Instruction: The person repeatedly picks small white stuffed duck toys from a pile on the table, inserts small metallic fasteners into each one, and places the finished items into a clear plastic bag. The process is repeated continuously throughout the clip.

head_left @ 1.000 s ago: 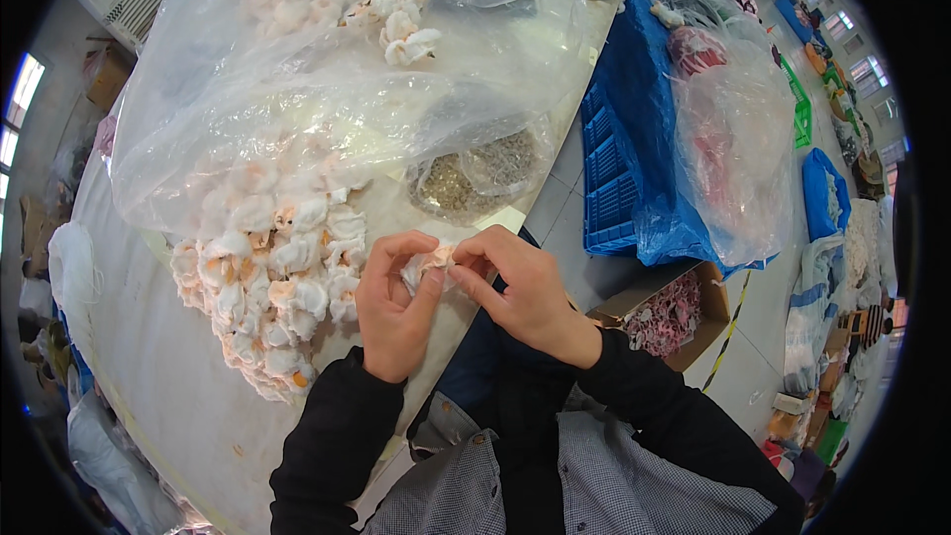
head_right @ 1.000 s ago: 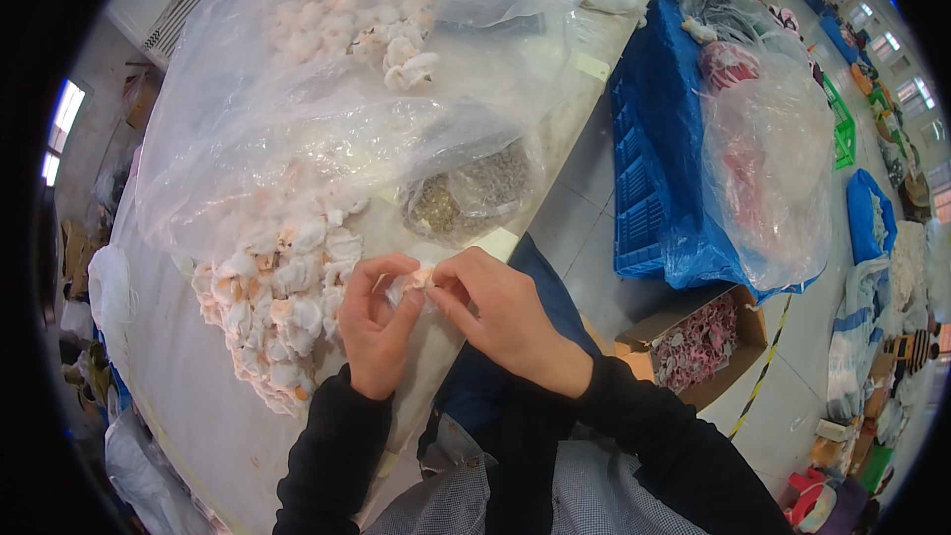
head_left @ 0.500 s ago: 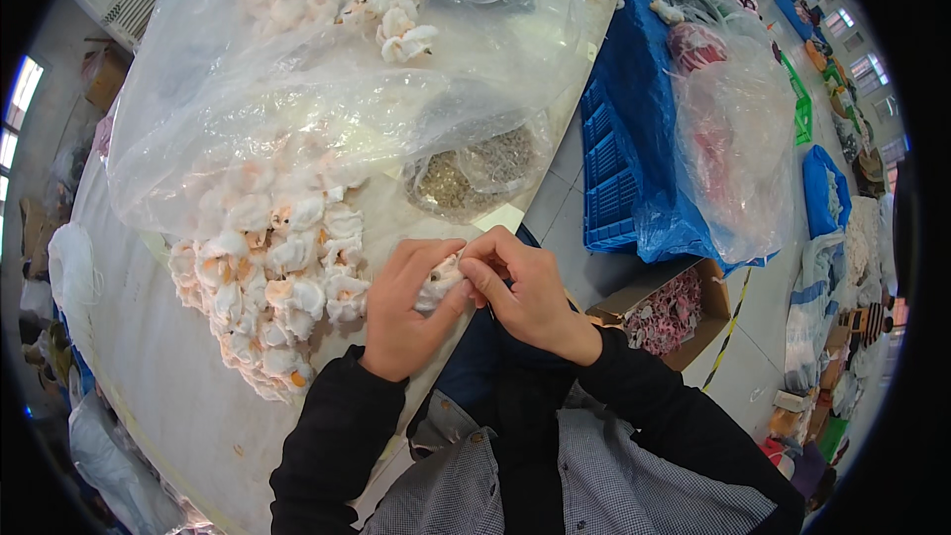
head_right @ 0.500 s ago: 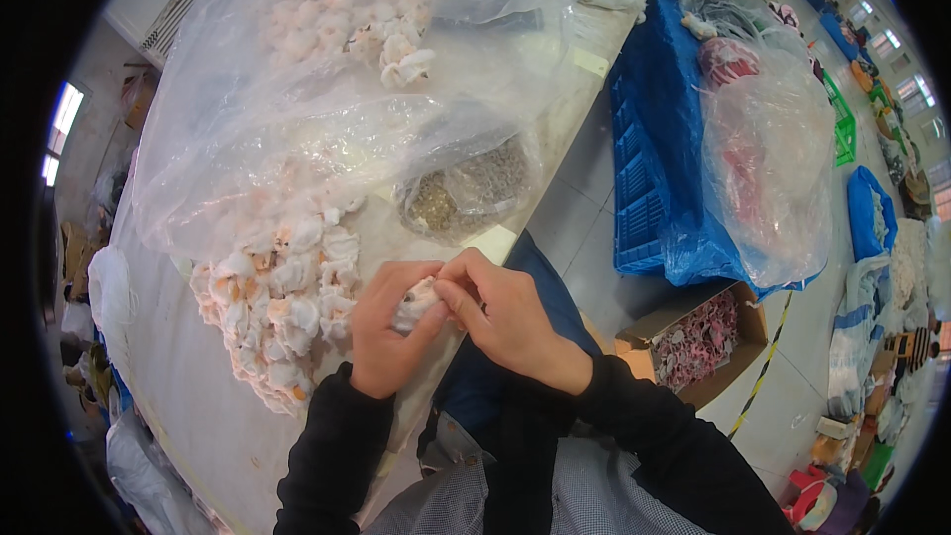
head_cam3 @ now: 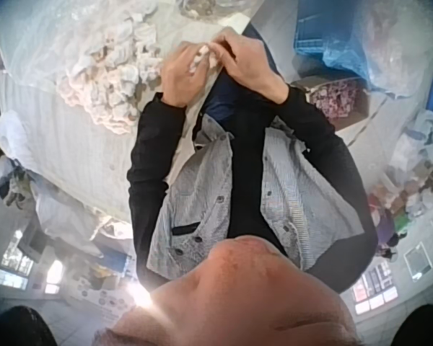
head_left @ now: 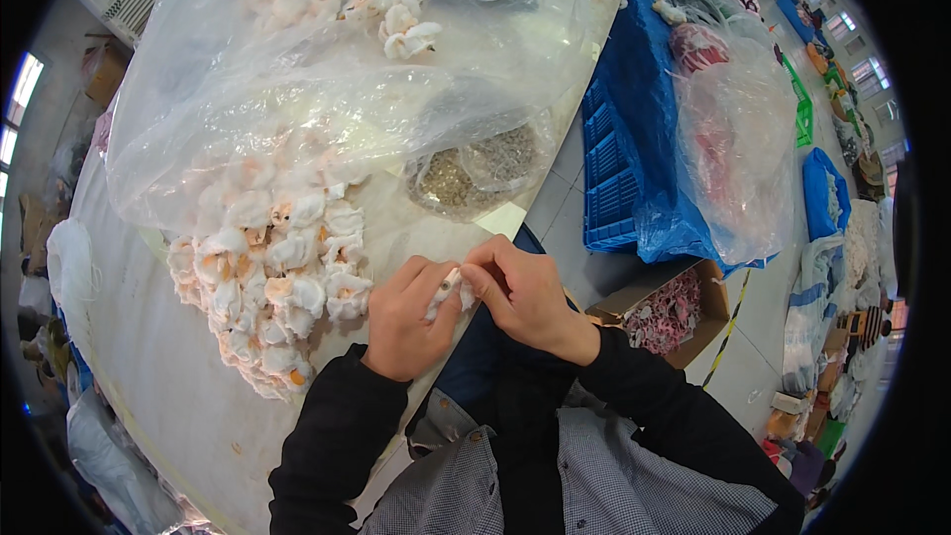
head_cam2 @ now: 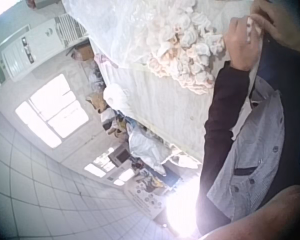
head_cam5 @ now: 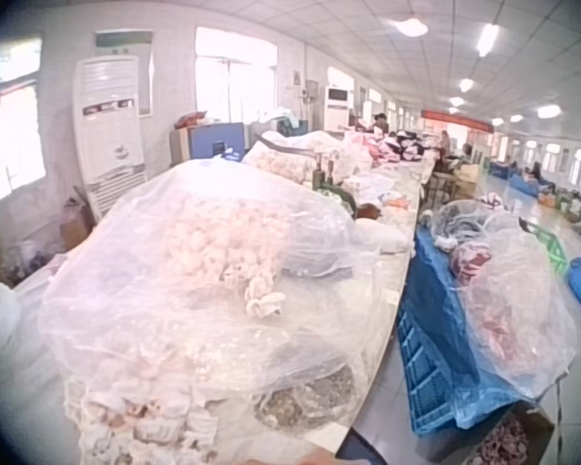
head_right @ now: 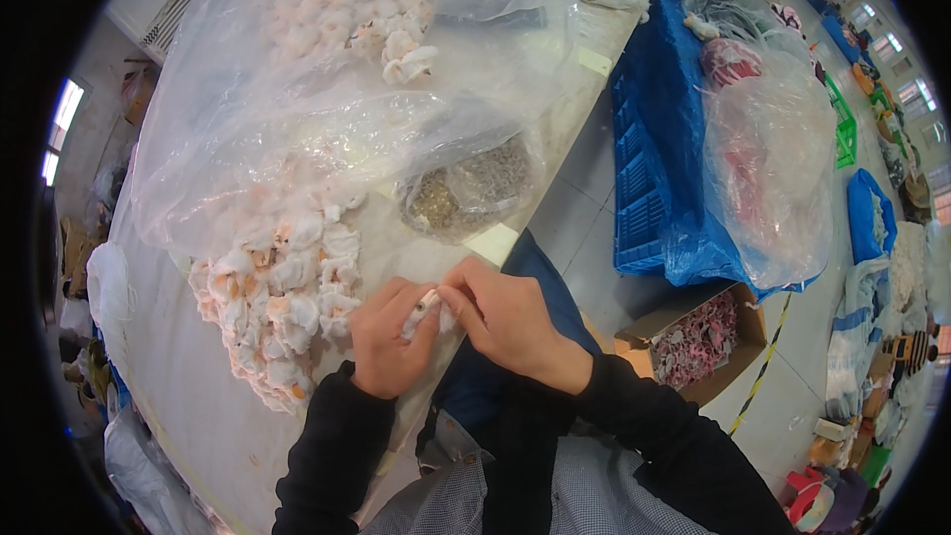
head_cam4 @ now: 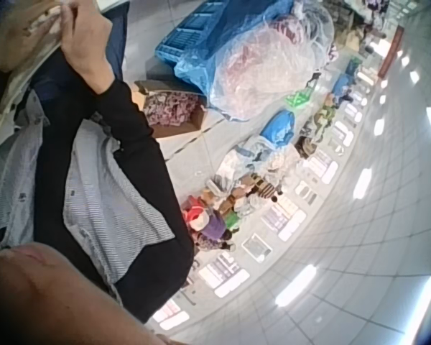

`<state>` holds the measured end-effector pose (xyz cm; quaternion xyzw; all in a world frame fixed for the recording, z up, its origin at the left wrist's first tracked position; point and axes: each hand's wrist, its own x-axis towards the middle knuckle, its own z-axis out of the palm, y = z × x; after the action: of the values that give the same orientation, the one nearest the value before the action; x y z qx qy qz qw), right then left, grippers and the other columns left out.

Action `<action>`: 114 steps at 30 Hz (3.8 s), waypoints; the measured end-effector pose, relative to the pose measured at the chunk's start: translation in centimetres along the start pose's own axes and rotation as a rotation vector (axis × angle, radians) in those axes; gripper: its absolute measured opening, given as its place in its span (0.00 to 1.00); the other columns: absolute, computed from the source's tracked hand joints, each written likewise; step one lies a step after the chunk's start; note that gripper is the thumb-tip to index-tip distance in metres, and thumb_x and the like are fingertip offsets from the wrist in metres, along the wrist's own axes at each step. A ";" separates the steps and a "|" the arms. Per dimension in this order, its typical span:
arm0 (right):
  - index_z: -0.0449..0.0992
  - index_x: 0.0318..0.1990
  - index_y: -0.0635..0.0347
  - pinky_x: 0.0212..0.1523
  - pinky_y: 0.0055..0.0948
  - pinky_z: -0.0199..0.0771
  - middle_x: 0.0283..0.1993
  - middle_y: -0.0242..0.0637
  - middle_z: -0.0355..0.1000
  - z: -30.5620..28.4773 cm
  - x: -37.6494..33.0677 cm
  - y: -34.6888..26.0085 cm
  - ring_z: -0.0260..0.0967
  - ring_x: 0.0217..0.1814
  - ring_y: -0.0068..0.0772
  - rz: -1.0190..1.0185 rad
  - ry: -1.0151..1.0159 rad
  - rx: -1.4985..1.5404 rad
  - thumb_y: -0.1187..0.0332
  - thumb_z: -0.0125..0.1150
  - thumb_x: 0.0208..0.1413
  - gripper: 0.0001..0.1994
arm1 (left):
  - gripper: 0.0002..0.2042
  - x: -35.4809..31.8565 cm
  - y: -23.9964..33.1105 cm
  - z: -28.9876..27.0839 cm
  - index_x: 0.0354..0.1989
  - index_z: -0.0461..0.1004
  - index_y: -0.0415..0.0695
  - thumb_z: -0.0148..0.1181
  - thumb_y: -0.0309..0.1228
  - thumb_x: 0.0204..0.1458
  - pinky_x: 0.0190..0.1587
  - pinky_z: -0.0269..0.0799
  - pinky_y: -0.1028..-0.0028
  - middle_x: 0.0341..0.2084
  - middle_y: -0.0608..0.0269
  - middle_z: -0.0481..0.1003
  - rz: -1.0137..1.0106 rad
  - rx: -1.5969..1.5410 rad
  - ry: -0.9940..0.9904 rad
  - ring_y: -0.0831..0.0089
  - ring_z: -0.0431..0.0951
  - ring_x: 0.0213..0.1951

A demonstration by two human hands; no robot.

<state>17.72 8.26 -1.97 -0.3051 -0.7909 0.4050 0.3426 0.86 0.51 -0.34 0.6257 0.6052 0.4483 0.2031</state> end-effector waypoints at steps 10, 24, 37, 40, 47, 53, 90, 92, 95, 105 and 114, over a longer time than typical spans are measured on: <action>0.78 0.37 0.57 0.28 0.34 0.72 0.29 0.40 0.75 -1.3 1.8 -1.3 0.76 0.28 0.45 0.008 -0.080 -0.029 0.69 0.67 0.61 0.04 | 0.08 -0.3 -0.7 0.2 0.38 0.81 0.41 0.66 0.23 0.48 0.32 0.74 0.66 0.29 0.54 0.77 -0.072 -0.040 0.077 0.56 0.80 0.30; 0.79 0.36 0.56 0.28 0.36 0.71 0.29 0.36 0.74 -0.8 1.3 -1.3 0.74 0.28 0.42 -0.103 -0.042 -0.104 0.69 0.70 0.58 0.05 | 0.06 -0.5 -0.2 0.1 0.36 0.80 0.36 0.64 0.22 0.49 0.34 0.73 0.70 0.27 0.54 0.77 -0.160 -0.204 0.102 0.64 0.79 0.28; 0.82 0.39 0.54 0.56 0.46 0.64 0.44 0.37 0.76 -0.9 11.8 3.7 0.70 0.53 0.46 -0.340 -0.105 -0.988 0.66 0.67 0.56 0.06 | 0.07 -0.5 -1.1 0.5 0.38 0.78 0.35 0.62 0.21 0.50 0.38 0.74 0.69 0.30 0.53 0.78 -0.147 -0.179 0.134 0.59 0.80 0.32; 0.83 0.39 0.54 0.55 0.45 0.65 0.43 0.37 0.77 -1.0 12.1 4.3 0.71 0.52 0.45 -0.346 -0.098 -0.957 0.66 0.67 0.56 0.06 | 0.08 -0.3 -1.4 0.9 0.40 0.78 0.35 0.62 0.22 0.53 0.40 0.75 0.69 0.31 0.53 0.79 -0.146 -0.239 0.175 0.60 0.81 0.33; 0.81 0.39 0.57 0.47 0.37 0.71 0.40 0.38 0.77 -1.2 11.5 3.6 0.74 0.44 0.39 -0.395 0.029 -0.545 0.71 0.68 0.58 0.04 | 0.07 -0.6 -1.0 0.8 0.41 0.78 0.35 0.62 0.23 0.56 0.39 0.74 0.70 0.32 0.53 0.79 -0.247 -0.321 0.123 0.65 0.80 0.33; 0.79 0.44 0.64 0.34 0.21 0.72 0.34 0.32 0.77 -2.2 6.3 -0.5 0.72 0.32 0.19 0.273 -0.155 0.361 0.71 0.64 0.67 0.05 | 0.07 -0.5 -1.1 0.7 0.41 0.78 0.35 0.61 0.24 0.57 0.38 0.73 0.73 0.29 0.59 0.78 -0.285 -0.335 0.132 0.75 0.77 0.32; 0.80 0.42 0.64 0.38 0.26 0.77 0.35 0.37 0.77 -2.3 3.5 -1.4 0.78 0.35 0.28 0.111 -0.256 0.083 0.74 0.68 0.60 0.05 | 0.08 -0.5 -1.0 0.6 0.42 0.78 0.35 0.61 0.21 0.55 0.38 0.75 0.69 0.33 0.52 0.80 -0.265 -0.294 0.081 0.60 0.82 0.34; 0.79 0.42 0.64 0.38 0.27 0.77 0.35 0.39 0.77 -2.5 3.8 -1.2 0.79 0.35 0.31 0.103 -0.293 0.095 0.75 0.68 0.59 0.05 | 0.08 -0.5 -0.9 0.7 0.43 0.78 0.35 0.61 0.21 0.55 0.38 0.75 0.69 0.34 0.51 0.79 -0.238 -0.269 0.078 0.57 0.82 0.34; 0.78 0.40 0.63 0.36 0.30 0.76 0.35 0.40 0.75 -3.0 4.3 -1.0 0.78 0.34 0.35 0.010 -0.354 0.008 0.77 0.67 0.59 0.05 | 0.09 -0.5 -0.9 0.8 0.43 0.78 0.36 0.62 0.20 0.54 0.38 0.75 0.68 0.34 0.50 0.79 -0.213 -0.221 0.065 0.53 0.81 0.35; 0.75 0.38 0.61 0.38 0.37 0.73 0.34 0.40 0.73 -3.1 4.7 -0.6 0.74 0.38 0.45 -0.055 -0.423 -0.006 0.78 0.65 0.56 0.06 | 0.11 -0.8 -1.3 1.1 0.44 0.78 0.37 0.62 0.19 0.52 0.39 0.76 0.63 0.36 0.48 0.79 -0.152 -0.127 0.028 0.46 0.81 0.37; 0.70 0.37 0.61 0.42 0.44 0.71 0.36 0.46 0.71 -2.0 4.1 0.3 0.71 0.42 0.55 -0.065 -0.424 0.076 0.77 0.62 0.57 0.05 | 0.11 -0.9 -1.0 1.4 0.44 0.78 0.38 0.62 0.19 0.51 0.37 0.76 0.62 0.35 0.48 0.78 -0.179 -0.133 0.042 0.45 0.80 0.37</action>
<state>16.96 12.36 -0.17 -0.1746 -0.8389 0.4783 0.1926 1.52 0.26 -2.11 0.5449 0.6316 0.4805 0.2708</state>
